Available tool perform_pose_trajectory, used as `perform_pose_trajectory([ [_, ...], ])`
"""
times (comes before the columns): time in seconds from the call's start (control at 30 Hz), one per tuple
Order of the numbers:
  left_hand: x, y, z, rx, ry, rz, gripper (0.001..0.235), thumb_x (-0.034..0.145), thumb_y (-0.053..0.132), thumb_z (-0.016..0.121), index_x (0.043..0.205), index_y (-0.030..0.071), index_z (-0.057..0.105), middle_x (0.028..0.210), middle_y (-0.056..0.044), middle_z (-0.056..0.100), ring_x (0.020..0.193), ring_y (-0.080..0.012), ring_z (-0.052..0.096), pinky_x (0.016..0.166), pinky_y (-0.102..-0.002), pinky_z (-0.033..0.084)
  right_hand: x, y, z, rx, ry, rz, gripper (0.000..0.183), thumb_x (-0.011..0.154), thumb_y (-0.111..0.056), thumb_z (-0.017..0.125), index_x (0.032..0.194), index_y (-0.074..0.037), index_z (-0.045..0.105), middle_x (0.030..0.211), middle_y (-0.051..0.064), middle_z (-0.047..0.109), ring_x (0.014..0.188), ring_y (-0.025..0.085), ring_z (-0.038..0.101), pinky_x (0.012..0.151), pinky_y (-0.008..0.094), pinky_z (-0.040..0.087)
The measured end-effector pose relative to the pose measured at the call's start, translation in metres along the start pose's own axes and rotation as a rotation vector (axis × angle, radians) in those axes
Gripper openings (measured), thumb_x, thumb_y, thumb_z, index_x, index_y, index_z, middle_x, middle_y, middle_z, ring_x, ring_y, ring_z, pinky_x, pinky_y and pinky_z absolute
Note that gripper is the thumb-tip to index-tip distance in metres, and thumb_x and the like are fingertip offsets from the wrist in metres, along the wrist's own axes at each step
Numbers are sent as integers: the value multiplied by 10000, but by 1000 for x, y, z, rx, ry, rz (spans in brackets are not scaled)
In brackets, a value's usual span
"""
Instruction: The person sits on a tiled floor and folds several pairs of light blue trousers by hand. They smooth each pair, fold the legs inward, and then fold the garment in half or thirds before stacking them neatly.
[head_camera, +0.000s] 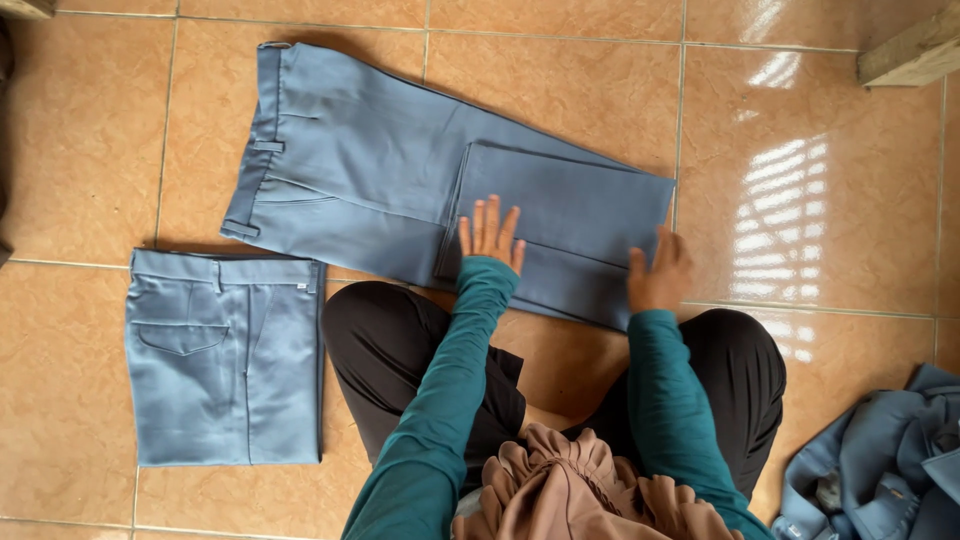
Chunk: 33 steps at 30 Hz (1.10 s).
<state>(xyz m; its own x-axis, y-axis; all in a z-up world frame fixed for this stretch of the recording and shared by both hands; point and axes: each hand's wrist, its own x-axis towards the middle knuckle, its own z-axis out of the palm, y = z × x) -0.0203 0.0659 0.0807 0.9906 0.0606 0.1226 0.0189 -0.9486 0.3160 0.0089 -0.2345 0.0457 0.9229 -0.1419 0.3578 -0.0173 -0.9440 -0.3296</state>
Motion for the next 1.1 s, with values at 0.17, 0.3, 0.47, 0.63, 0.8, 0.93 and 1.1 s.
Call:
perform_pose_trajectory([
  [0.17, -11, 15, 43, 113, -262, 127, 628, 1089, 499, 301, 1650, 344, 65, 1733, -61, -33, 1584, -339, -50, 1249, -590, -66, -34, -104, 6, 3, -122, -340, 507, 1039, -320, 602, 1531, -222, 529, 1634, 120, 394, 1516, 363, 305, 1156, 538, 280],
  [0.3, -10, 20, 24, 142, -299, 45, 580, 1105, 479, 228, 1646, 383, 43, 1735, -47, -18, 1579, -347, -42, 1235, -612, -85, -39, -112, 8, -22, -305, -395, 522, 1094, -421, 444, 1598, -285, 419, 1694, 52, 320, 1573, 273, 212, 1238, 580, 111],
  [0.47, -14, 20, 24, 137, -218, -34, 602, 1089, 545, 224, 1646, 379, 68, 1734, -54, 2, 1575, -359, -41, 1215, -629, -92, -16, -55, 17, -160, -276, -32, 590, 1103, -554, 324, 1638, -307, 316, 1727, 55, 202, 1585, 290, 88, 1212, 638, 9],
  [0.63, -15, 20, 31, 114, -110, -16, 593, 1076, 504, 289, 1637, 364, 161, 1727, -73, 78, 1574, -372, 31, 1222, -640, -21, -2, -93, 22, -241, -88, -133, 562, 1104, -489, 471, 1593, -212, 470, 1704, 158, 278, 1568, 381, 155, 1165, 669, -8],
  [0.8, -16, 20, 39, 110, -5, -17, 629, 1038, 443, 389, 1628, 274, 252, 1723, -68, 129, 1571, -359, 76, 1231, -627, 30, 6, -150, 62, 23, -317, -371, 513, 1111, -523, 289, 1606, -398, 335, 1733, -72, 155, 1598, 233, 55, 1225, 646, -36],
  [0.93, -14, 24, 28, 130, -20, -8, 651, 1024, 405, 405, 1637, 260, 238, 1719, -72, 154, 1567, -372, 103, 1227, -630, 47, 49, -110, 62, -12, -353, -320, 541, 1093, -574, 324, 1606, -401, 333, 1728, -73, 164, 1587, 215, 103, 1224, 657, 3],
  [1.1, -11, 21, 29, 138, -48, -5, 646, 1028, 400, 378, 1643, 286, 214, 1725, -52, 131, 1570, -358, 85, 1228, -622, 28, 101, -49, 36, -111, -485, 61, 644, 1102, -642, 224, 1672, -346, 172, 1750, -4, -3, 1591, 242, -69, 1222, 673, -40],
])
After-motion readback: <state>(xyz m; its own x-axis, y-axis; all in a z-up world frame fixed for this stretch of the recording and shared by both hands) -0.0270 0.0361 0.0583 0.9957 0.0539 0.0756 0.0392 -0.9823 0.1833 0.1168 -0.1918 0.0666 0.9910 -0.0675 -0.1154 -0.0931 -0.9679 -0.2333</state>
